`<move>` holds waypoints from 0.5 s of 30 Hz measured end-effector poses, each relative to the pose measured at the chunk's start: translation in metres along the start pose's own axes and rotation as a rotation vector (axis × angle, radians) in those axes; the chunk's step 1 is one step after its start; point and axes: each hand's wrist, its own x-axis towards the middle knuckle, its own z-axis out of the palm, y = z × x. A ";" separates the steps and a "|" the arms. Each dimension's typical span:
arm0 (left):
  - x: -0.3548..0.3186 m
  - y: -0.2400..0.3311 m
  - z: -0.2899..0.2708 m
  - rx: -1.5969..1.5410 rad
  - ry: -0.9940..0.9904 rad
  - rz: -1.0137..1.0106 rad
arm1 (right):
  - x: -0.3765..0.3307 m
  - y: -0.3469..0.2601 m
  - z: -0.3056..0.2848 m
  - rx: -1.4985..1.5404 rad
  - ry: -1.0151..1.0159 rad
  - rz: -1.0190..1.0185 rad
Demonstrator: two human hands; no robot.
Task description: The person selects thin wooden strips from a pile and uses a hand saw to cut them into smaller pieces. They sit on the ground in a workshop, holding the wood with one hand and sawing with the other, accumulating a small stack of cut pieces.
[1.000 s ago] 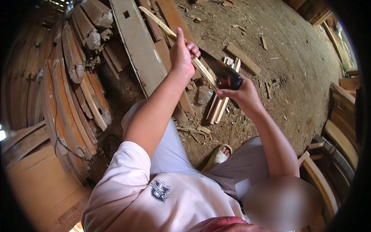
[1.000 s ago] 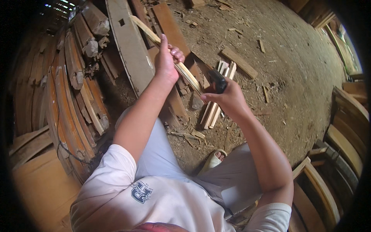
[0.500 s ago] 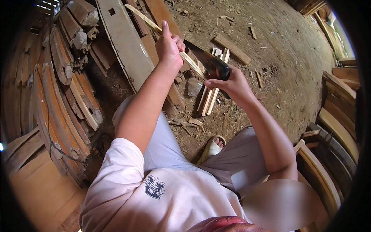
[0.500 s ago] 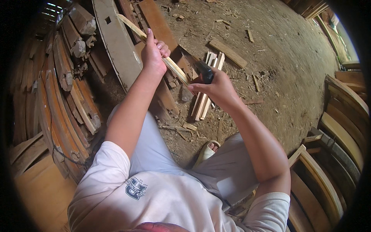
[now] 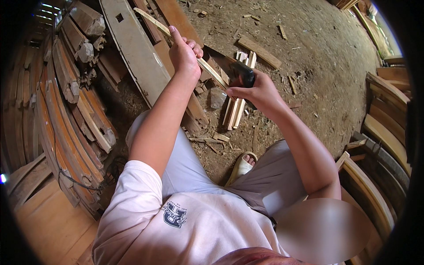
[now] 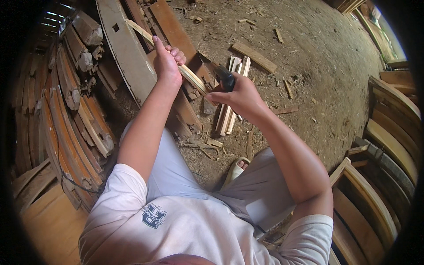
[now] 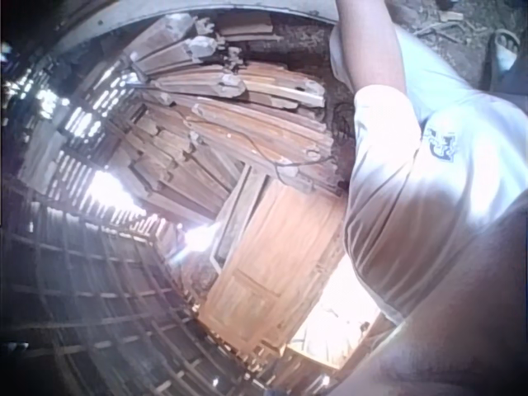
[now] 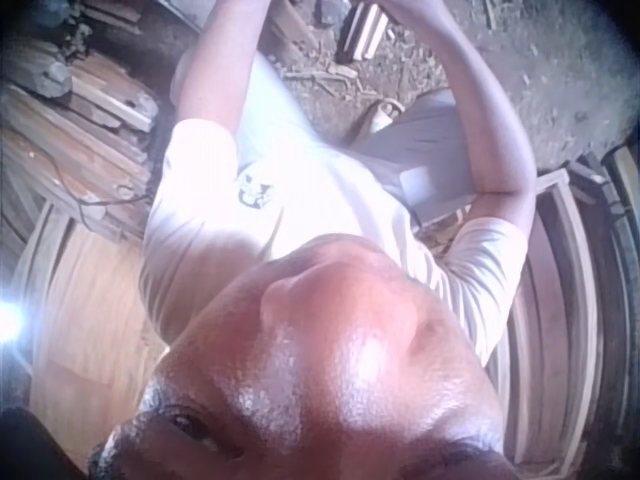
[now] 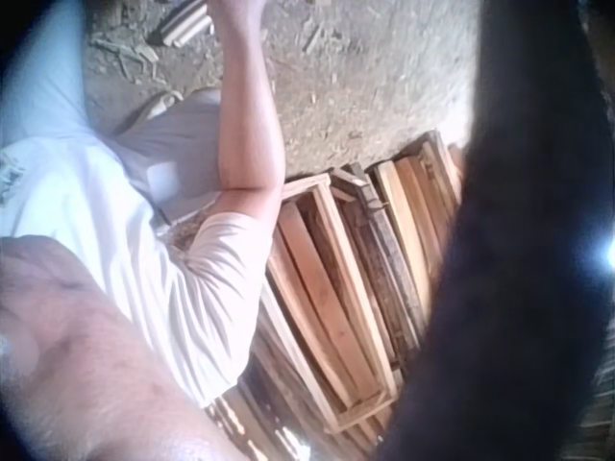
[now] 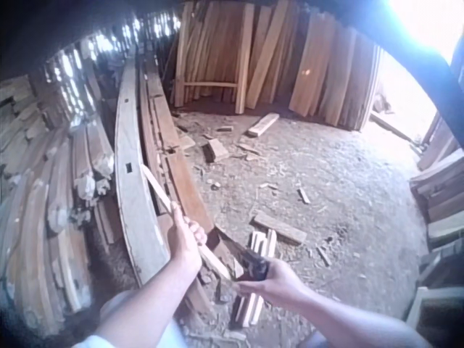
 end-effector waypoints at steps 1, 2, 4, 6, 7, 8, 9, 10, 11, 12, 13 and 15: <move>0.000 -0.001 -0.001 -0.016 0.009 -0.007 | 0.000 -0.002 -0.001 -0.034 0.004 0.016; 0.000 -0.002 -0.001 -0.032 0.019 -0.014 | -0.001 -0.003 -0.001 -0.067 0.007 0.032; 0.000 -0.002 -0.002 -0.053 0.029 -0.019 | 0.000 -0.002 0.000 -0.008 0.012 0.044; -0.002 -0.005 0.000 -0.066 0.032 -0.015 | -0.002 0.000 0.001 0.031 0.014 0.050; -0.002 -0.005 0.000 -0.065 0.019 -0.015 | -0.002 0.000 0.002 0.046 0.003 0.040; -0.002 -0.006 -0.002 -0.044 0.006 0.011 | -0.003 -0.002 0.003 0.060 -0.009 0.030; -0.003 -0.004 -0.001 -0.028 -0.012 0.020 | -0.005 -0.010 0.004 -0.051 -0.007 0.069; -0.008 -0.003 0.003 -0.015 -0.038 0.016 | -0.006 -0.008 0.003 -0.050 -0.008 0.068; -0.012 -0.001 0.009 -0.012 -0.054 0.018 | -0.006 -0.004 0.002 -0.049 -0.009 0.067; -0.014 0.000 0.010 0.005 -0.061 0.037 | -0.007 -0.003 0.002 -0.051 -0.014 0.068; -0.015 0.000 0.010 0.018 -0.090 0.042 | -0.007 -0.006 0.001 -0.118 -0.021 0.070; -0.016 0.004 0.009 0.116 -0.159 0.068 | -0.006 -0.007 0.001 -0.198 -0.036 0.063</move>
